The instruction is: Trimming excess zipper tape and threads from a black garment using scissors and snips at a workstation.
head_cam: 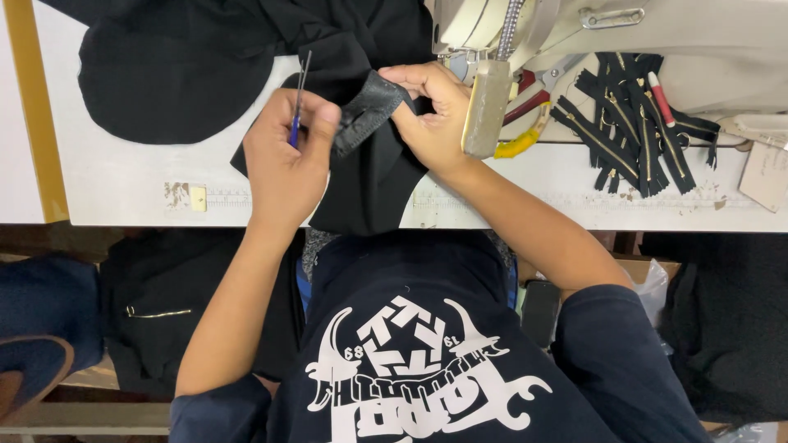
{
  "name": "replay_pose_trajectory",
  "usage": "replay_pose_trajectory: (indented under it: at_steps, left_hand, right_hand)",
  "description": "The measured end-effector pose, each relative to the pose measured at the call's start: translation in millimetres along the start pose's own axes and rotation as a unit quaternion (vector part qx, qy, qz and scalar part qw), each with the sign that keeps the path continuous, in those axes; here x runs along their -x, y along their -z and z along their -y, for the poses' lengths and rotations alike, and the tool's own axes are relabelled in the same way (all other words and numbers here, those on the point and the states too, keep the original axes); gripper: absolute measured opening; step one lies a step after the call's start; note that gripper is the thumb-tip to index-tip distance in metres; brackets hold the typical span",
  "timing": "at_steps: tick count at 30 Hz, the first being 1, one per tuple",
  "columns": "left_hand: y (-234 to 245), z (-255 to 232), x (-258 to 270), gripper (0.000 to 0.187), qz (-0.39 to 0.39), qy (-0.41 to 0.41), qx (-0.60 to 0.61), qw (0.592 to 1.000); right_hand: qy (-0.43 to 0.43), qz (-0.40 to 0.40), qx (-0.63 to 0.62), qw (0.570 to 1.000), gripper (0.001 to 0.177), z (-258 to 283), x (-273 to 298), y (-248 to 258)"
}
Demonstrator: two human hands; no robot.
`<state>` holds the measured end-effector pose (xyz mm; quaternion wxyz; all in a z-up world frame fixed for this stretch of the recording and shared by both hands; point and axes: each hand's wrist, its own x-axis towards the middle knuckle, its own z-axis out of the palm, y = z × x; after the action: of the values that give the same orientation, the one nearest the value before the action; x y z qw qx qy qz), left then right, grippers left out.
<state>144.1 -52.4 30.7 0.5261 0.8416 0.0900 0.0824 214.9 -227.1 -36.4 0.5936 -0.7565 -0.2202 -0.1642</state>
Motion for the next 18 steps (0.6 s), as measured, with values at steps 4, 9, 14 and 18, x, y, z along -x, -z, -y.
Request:
replay_pose_trajectory:
  at_steps: [4,9,14,18]
  left_hand:
    - [-2.2,15.4,10.1,0.029,-0.050,-0.016,-0.154,0.987]
    - [-8.5,-2.7,43.8,0.060,-0.014,0.020,-0.117,0.993]
    - [-19.4,10.2,55.9,0.043,-0.019,-0.033,-0.164,0.986]
    - [-23.4,13.5,50.8,0.036,-0.032,-0.029,-0.161,0.986]
  right_hand:
    - [0.031,-0.002,0.030,0.999,0.013,-2.3,0.8,-2.0]
    - [-0.055,0.013,-0.030,0.998,0.009,5.5,-0.3,-2.0]
    - [-0.105,0.015,-0.116,0.988,0.007,-7.2,0.9,-6.8]
    - [-0.116,0.028,-0.129,0.985,0.008,-10.2,1.4,-5.7]
